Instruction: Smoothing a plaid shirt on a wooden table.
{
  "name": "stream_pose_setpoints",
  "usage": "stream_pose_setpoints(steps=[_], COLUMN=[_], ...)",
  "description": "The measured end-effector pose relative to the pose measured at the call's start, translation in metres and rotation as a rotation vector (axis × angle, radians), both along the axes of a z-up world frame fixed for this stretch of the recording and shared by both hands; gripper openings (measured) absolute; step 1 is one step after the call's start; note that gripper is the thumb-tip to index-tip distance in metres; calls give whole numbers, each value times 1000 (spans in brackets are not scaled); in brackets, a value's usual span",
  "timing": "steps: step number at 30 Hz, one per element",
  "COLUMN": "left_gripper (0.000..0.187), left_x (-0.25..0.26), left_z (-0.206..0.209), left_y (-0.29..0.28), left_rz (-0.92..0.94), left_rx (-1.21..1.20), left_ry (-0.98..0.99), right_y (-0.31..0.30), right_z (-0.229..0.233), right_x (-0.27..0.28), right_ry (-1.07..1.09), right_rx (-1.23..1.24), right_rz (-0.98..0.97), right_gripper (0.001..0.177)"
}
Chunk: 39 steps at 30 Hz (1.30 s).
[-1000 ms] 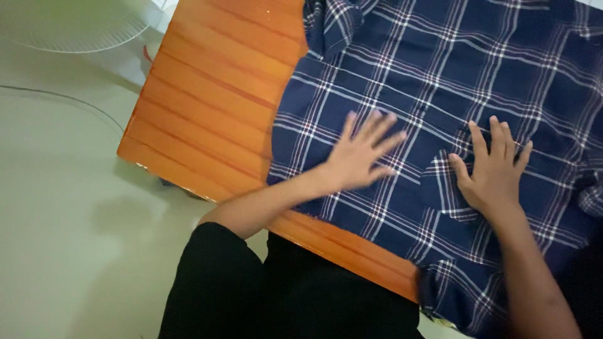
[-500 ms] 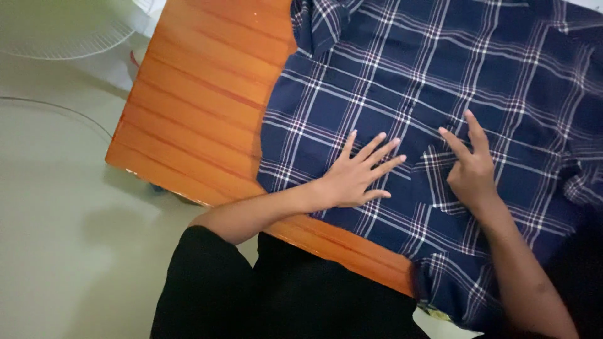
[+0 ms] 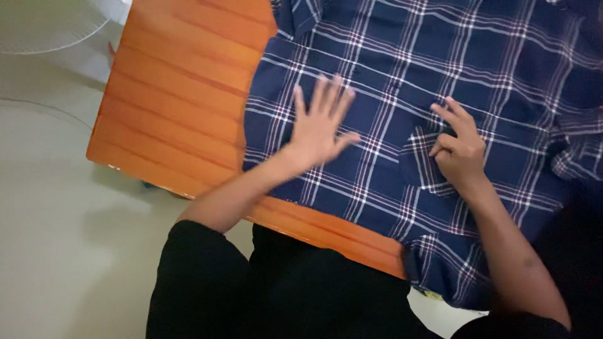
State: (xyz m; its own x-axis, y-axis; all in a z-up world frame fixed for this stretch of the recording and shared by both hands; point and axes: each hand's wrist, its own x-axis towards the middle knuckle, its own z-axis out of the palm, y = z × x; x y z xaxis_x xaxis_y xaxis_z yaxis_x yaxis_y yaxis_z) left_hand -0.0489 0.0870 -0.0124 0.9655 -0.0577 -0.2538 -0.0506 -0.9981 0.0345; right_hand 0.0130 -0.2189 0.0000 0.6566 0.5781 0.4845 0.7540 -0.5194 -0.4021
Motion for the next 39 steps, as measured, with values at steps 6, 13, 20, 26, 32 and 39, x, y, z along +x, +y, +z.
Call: stream_pose_setpoints(steps=[6,13,20,26,32,39], left_gripper=[83,81,80,82,88,105], left_x=[-29,21,21,7,14,21], left_z=[-30,-23,-4,10,-1,-24], left_y=[-38,24,22,1,4,7], left_rz=[-385,-67,-74,-168,-89,-93], left_rx=[-226,-195,-182,-290,-455,-418], left_ry=[-212,-209,-220,-350,-469,-436], right_y=[-9,-7,1,-5,-7,-13], right_z=[-22,-9,5,-5,-7,-24], right_x=[7,0,-2,-5,-5,-3], right_ry=[-36,29,33,34,-6,59], right_rx=[169,172,110,127,27,-3], right_rz=[30,52,77,77,109,42], right_gripper=[52,38,28,24,26,27])
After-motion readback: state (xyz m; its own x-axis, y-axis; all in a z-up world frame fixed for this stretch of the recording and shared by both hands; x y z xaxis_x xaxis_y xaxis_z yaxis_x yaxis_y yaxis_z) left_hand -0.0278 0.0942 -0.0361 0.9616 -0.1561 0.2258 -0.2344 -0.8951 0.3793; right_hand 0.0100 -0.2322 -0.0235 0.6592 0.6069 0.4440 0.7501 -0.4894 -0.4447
